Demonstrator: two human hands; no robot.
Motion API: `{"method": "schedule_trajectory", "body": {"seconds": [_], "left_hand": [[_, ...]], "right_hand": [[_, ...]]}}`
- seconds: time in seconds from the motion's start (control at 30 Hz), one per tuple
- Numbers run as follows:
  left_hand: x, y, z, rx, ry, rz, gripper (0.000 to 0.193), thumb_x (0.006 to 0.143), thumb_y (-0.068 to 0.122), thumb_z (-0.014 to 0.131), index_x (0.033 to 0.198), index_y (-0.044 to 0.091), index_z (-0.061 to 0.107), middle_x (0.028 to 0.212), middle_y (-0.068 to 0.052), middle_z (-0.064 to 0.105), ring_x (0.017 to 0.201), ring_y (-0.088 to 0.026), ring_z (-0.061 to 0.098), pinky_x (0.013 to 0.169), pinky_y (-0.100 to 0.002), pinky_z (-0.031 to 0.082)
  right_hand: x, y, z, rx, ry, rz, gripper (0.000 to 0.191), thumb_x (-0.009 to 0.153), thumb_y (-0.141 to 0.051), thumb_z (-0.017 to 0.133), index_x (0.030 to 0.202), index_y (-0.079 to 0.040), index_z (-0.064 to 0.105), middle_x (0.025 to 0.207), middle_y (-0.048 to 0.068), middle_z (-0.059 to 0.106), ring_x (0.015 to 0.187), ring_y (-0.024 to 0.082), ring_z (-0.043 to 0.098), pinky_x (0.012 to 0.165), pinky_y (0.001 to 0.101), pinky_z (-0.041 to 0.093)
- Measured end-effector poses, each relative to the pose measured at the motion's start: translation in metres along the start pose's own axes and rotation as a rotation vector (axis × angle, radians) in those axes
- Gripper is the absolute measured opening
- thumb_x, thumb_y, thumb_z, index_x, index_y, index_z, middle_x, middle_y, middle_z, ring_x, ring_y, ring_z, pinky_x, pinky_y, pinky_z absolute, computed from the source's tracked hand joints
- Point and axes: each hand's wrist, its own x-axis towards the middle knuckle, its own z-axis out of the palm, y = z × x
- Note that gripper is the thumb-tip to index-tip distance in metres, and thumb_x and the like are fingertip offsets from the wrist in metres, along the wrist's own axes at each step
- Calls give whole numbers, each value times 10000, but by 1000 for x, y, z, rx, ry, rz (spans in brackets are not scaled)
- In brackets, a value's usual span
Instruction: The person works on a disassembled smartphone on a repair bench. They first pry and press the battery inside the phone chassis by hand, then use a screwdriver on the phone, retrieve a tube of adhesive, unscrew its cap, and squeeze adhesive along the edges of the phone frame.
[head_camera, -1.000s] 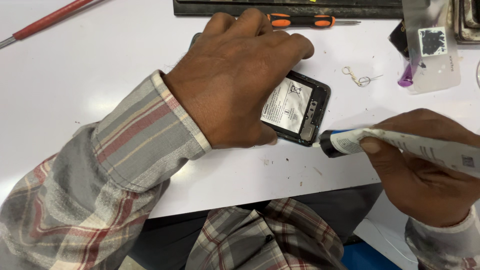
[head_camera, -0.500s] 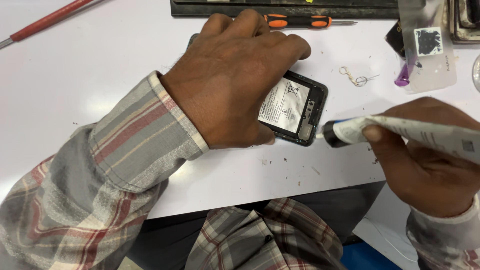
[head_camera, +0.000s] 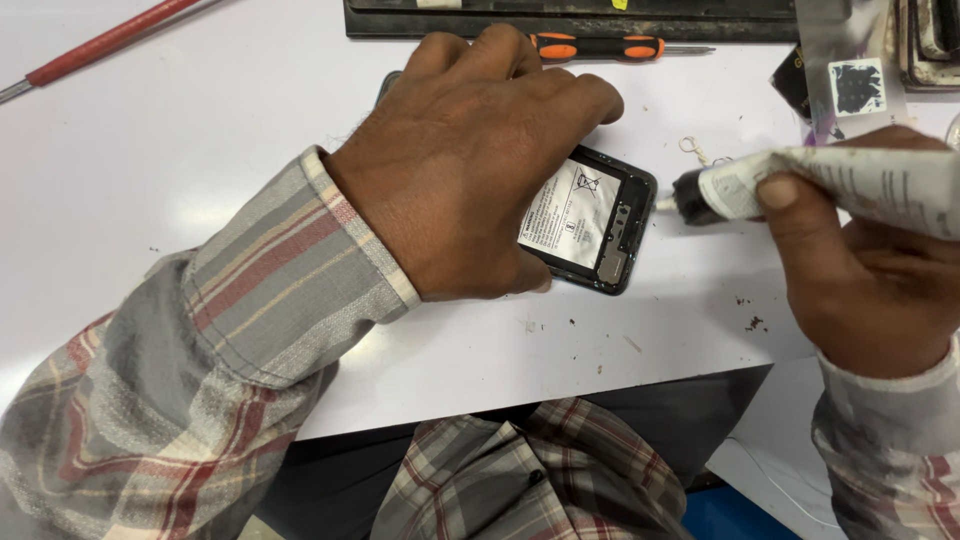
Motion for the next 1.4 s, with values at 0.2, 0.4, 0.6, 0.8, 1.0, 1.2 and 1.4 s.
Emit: {"method": "schedule_trajectory", "body": {"seconds": [0.2, 0.4, 0.6, 0.8, 1.0, 1.2, 1.4], "left_hand": [[0, 0, 0, -10, 3, 3, 1075, 441, 460, 1008, 1354, 85, 583, 1171, -74, 704, 1117, -287, 550, 968, -491, 385], [0, -1, 0, -12, 19, 16, 1076, 442, 461, 1008, 1354, 81, 582, 1192, -80, 704, 1142, -287, 553, 967, -491, 387], [1, 0, -1, 0, 5, 12, 1060, 460, 466, 1004, 1357, 90, 582, 1193, -85, 703, 1133, -298, 552, 967, -498, 387], [1, 0, -3, -16, -6, 6, 1056, 464, 458, 1004, 1357, 86, 581, 1199, -82, 703, 1142, -301, 553, 969, -497, 388], [1, 1, -5, -13, 41, 32, 1035, 475, 447, 999, 1356, 94, 586, 1219, -70, 705, 1162, -294, 555, 965, -481, 391], [2, 0, -3, -16, -24, -15, 1047, 463, 444, 1004, 1357, 98, 583, 1197, -66, 712, 1139, -291, 554, 968, -485, 391], [3, 1, -3, -8, -7, -12, 1032, 464, 451, 999, 1349, 111, 591, 1197, -59, 713, 1146, -296, 554, 977, -493, 386]], "right_hand": [[4, 13, 3, 42, 39, -3, 161, 1193, -65, 735, 1186, 57, 631, 1084, 155, 728, 1019, 180, 743, 940, 263, 619], [6, 11, 5, 80, 56, 4, 137, 1164, -47, 709, 1216, 55, 633, 1118, 149, 725, 1045, 185, 742, 968, 272, 633], [10, 12, 9, 16, 53, -74, 146, 1144, -3, 713, 1243, 77, 643, 1161, 164, 727, 1040, 187, 700, 926, 249, 563], [12, 17, 10, 61, 62, -68, 137, 1146, -24, 726, 1233, 50, 649, 1161, 137, 727, 1072, 173, 726, 966, 247, 585], [17, 17, 12, 54, 43, -147, 149, 1139, 9, 701, 1269, 53, 644, 1208, 153, 724, 1077, 190, 711, 949, 255, 577], [19, 16, 13, 82, 47, -140, 149, 1149, 0, 725, 1242, 58, 624, 1185, 158, 713, 1086, 195, 732, 959, 255, 612], [15, 24, 13, 34, 20, -220, 139, 1149, 52, 673, 1265, 76, 599, 1224, 187, 714, 1100, 210, 707, 971, 259, 597]]}}
